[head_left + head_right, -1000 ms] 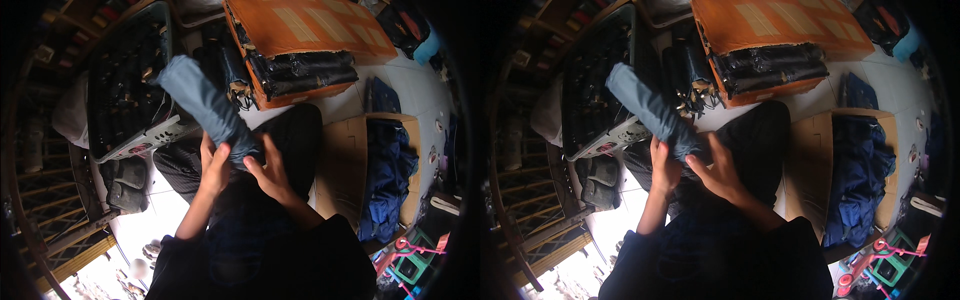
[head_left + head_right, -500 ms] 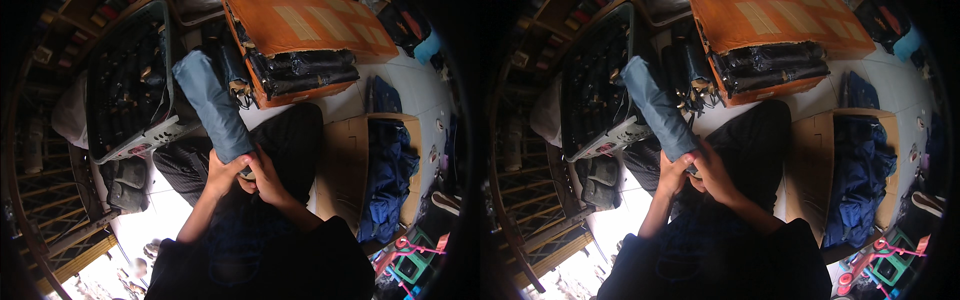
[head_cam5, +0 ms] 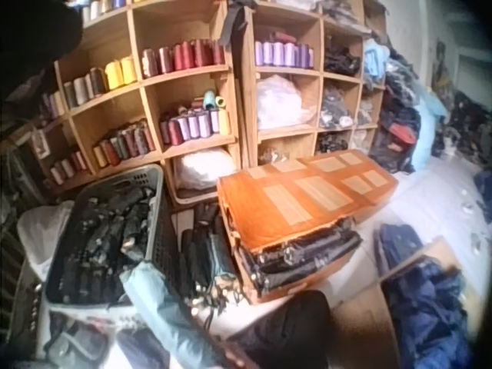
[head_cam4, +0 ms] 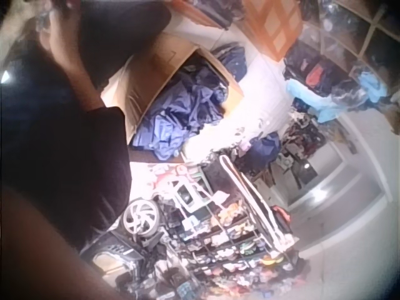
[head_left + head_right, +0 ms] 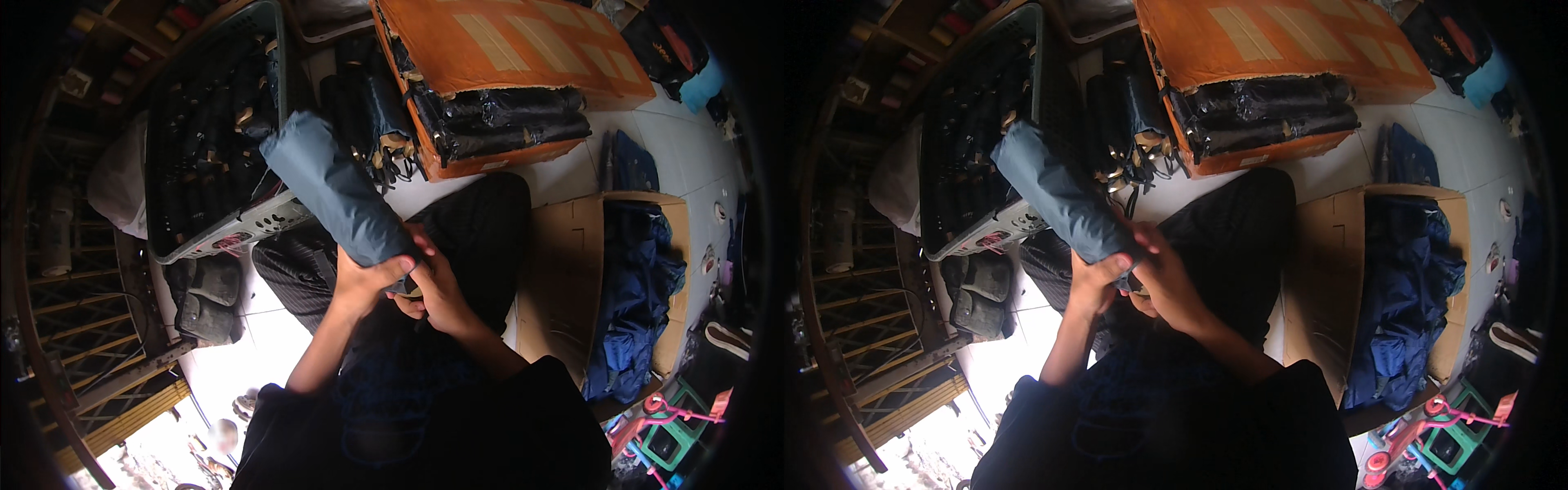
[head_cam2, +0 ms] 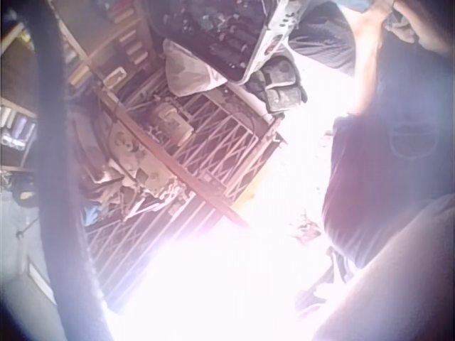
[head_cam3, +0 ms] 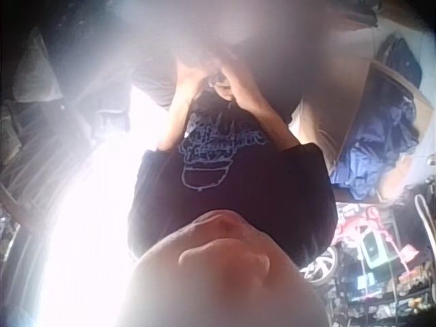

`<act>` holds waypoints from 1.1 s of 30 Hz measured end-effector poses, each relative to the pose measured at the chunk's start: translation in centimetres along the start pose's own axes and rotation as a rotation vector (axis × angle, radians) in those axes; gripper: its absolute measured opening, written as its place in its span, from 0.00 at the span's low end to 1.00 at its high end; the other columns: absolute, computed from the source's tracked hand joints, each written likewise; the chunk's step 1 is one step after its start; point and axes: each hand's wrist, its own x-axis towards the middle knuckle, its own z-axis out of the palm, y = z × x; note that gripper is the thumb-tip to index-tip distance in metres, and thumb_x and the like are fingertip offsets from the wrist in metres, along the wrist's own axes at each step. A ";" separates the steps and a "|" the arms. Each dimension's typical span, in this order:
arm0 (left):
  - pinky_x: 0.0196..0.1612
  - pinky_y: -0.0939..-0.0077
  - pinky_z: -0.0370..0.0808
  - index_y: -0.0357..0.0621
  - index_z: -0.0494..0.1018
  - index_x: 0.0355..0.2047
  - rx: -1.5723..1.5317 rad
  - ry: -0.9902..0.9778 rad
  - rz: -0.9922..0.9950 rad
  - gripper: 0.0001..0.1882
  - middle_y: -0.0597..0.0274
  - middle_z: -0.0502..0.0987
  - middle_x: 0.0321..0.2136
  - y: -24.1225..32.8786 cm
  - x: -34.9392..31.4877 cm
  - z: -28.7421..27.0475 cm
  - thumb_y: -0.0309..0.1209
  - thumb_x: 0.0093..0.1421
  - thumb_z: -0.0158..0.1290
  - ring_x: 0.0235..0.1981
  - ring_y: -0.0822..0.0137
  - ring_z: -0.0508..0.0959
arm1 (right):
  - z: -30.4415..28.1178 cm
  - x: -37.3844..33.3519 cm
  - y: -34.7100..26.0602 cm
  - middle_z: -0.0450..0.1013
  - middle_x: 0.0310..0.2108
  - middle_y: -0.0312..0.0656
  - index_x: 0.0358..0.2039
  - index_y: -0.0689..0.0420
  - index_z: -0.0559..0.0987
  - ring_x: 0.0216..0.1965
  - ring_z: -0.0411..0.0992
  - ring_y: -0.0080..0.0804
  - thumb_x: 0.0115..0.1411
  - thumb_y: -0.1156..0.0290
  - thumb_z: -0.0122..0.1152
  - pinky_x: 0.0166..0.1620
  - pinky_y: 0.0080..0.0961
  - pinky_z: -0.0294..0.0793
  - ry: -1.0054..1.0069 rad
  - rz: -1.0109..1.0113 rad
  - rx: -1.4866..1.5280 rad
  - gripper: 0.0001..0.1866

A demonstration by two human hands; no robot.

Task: The person sits on the floor and repeatedly picks up folded umbrellas, places them into grey drawstring pouches, and ties the pouches closed. The person then places the packed pouches into a cardboard box.

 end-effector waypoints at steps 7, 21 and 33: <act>0.45 0.64 0.74 0.33 0.65 0.44 -0.016 0.053 0.015 0.29 0.51 0.75 0.32 0.4 0.6 -1.2 0.34 0.46 0.63 0.37 0.56 0.78 | -0.4 0.2 -0.8 0.67 0.31 0.40 0.54 0.58 0.61 0.14 0.64 0.19 0.65 0.66 0.48 0.13 0.16 0.59 -0.196 -0.004 0.041 0.19; 0.50 0.58 0.72 0.30 0.64 0.45 0.024 0.044 -0.008 0.31 0.48 0.76 0.32 -3.3 -0.6 -1.1 0.39 0.49 0.63 0.38 0.56 0.77 | -1.8 0.0 3.1 0.65 0.20 0.38 0.46 0.60 0.62 0.15 0.62 0.20 0.69 0.61 0.41 0.17 0.18 0.58 -0.071 -0.056 -0.276 0.15; 0.33 0.74 0.76 0.37 0.67 0.53 0.204 0.019 -0.336 0.28 0.56 0.75 0.37 -10.7 -0.6 -8.2 0.43 0.58 0.57 0.33 0.69 0.77 | -6.1 1.6 7.0 0.63 0.31 0.39 0.64 0.44 0.45 0.26 0.63 0.24 0.69 0.62 0.41 0.28 0.21 0.63 -0.120 0.240 0.181 0.27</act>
